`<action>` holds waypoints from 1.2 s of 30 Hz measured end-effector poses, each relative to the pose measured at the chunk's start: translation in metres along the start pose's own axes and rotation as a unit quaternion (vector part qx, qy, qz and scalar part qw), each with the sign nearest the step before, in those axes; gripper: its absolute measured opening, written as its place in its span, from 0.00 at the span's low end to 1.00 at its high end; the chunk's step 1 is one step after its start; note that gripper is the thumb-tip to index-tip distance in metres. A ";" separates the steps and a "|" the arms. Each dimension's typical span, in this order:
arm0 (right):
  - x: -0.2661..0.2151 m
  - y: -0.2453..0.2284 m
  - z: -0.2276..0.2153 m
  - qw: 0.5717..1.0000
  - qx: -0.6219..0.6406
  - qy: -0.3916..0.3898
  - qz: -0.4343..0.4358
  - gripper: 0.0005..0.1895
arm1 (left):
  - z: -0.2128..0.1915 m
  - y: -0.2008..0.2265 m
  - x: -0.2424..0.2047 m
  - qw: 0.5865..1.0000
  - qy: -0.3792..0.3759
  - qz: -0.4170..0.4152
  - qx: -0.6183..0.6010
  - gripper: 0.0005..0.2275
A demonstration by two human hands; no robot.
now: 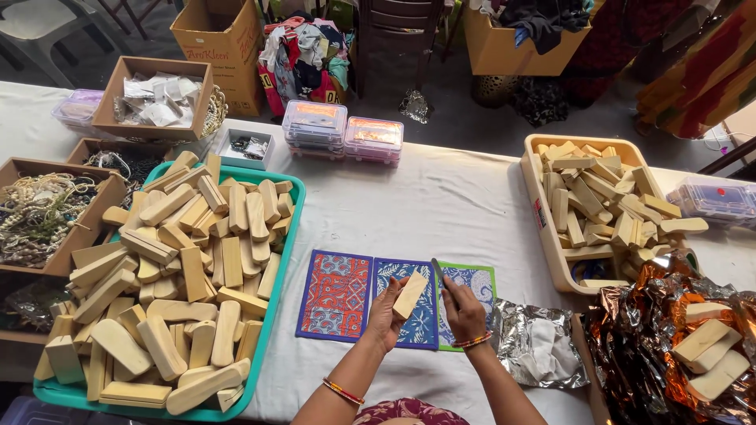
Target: The person wipes a wooden block with a cloth, wraps it in metallic foil, places it in a plastic container, and then uses a small handheld tool to burnish the surface of another wooden block.
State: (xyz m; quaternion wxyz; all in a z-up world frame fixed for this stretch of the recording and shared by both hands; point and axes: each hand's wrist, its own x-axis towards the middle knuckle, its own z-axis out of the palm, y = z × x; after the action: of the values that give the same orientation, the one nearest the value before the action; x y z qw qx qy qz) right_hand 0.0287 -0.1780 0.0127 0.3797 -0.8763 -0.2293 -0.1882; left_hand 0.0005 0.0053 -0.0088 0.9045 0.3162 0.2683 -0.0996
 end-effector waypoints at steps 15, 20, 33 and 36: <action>-0.013 0.023 0.026 0.949 0.236 0.009 0.211 0.17 | 0.007 0.017 -0.002 1.000 -0.011 0.004 -0.023 0.15; -0.016 0.025 0.023 0.909 0.346 -0.025 0.231 0.17 | 0.005 0.018 -0.001 0.999 -0.030 -0.013 -0.012 0.16; -0.007 -0.035 -0.007 0.973 0.169 -0.104 0.114 0.12 | -0.009 0.004 0.002 0.997 -0.050 -0.026 -0.046 0.16; 0.007 -0.028 -0.010 0.993 0.092 -0.060 0.036 0.12 | -0.016 -0.002 0.008 0.995 -0.095 0.007 -0.012 0.16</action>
State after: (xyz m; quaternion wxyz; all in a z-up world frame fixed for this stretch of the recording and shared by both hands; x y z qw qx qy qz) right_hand 0.0180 -0.1670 0.0391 0.4506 -0.8552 -0.2359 -0.0997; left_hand 0.0000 0.0141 -0.0247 0.9304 0.2959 0.1805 -0.1195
